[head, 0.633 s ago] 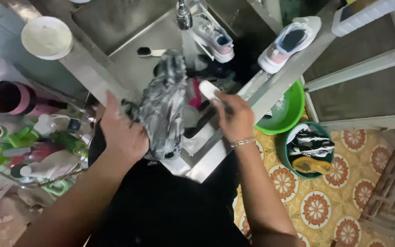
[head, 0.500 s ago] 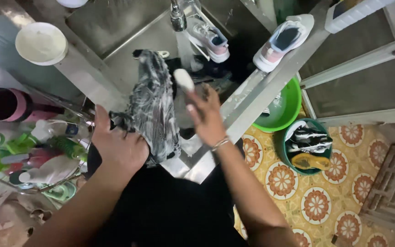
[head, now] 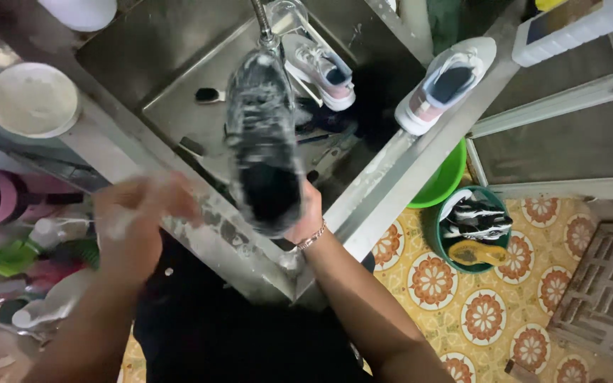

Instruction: Washing and scrubbing black sneakers in a sink with brushes and soap.

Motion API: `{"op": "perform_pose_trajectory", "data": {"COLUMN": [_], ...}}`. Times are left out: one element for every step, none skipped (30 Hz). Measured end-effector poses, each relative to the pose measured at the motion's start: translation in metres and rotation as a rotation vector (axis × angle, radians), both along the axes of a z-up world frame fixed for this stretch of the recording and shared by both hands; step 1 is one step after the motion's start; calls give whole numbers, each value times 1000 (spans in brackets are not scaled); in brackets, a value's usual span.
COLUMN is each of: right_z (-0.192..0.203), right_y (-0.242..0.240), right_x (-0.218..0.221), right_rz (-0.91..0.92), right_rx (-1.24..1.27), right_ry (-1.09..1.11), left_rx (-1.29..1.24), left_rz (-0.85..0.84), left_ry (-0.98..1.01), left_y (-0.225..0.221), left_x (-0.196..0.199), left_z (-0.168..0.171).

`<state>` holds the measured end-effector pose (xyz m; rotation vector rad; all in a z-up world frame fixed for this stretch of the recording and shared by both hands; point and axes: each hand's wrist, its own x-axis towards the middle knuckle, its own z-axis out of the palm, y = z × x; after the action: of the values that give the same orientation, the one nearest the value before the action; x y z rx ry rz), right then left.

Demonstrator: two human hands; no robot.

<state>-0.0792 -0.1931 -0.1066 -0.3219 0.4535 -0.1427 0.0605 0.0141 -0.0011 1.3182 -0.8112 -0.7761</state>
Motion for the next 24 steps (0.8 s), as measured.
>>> {"op": "perform_pose_trajectory", "data": {"right_z": [-16,-31,-54,-75,-95,-117,-137,-155,-132,-108,-85,-81,-78,-75,-93,-111,-129,-134,-139,-143,-140,-138,-135,-211], "right_y": [-4,1,5,5,3,-3,-6,-4,-16,-28,-40,-56,-72,-87,-105,-122,-139,-145,-151,-157,-151,-144,-138,-122], "right_x": [3,5,7,11,14,14,16,22,33,45,57,70,82,95,102,112,122,131,139,151,152,155,157,133], "right_rz": [-5,0,7,11,17,17,20,33,43,190,345,349,162,-18,-10,-59,-108,-98,-137,-177,-167,-37,94,103], "right_rx": [-203,-398,-591,-786,-981,-1182,-1382,-1577,-1568,-1351,-1109,-1107,-945,-780,-778,-618,-458,-457,-314,-173,-174,-266,-358,-357], "right_ry": [-39,-78,-120,-165,-212,-258,-305,-352,-348,-41,240,243,257,267,268,284,300,300,310,317,316,388,458,456], "left_rx": [140,290,303,-202,-736,-734,-681,-629,-627,-547,-463,-463,-495,-529,-529,-603,-675,-677,-635,-594,-598,-427,-254,-254], "left_rz": [248,504,512,74,-413,-411,-271,-123,-112,100,306,309,358,410,418,316,213,223,242,259,268,514,749,759], "left_ry": [-9,-17,-12,729,1419,1423,1397,1370,1378,1323,1257,1261,1201,1137,1140,1116,1088,1087,1078,1068,1065,920,761,758], "left_y": [-7,-9,-6,-3,0,-3,-7,-8,-10,-12,-14,-20,-26,-30,-30,-29,-27,-35,-42,-50,-57,-63,-69,-76], "left_x": [3,3,1,1,0,3,6,5,5,6,7,17,26,35,41,48,55,55,55,58,59,62,65,64], "left_z": [-15,-28,-71,-115,-158,-157,-156,-154,-149,-143,-137,-126,-114,-102,-107,-112,-117,-112,-107,-102,-109,-117,-124,-107]}}
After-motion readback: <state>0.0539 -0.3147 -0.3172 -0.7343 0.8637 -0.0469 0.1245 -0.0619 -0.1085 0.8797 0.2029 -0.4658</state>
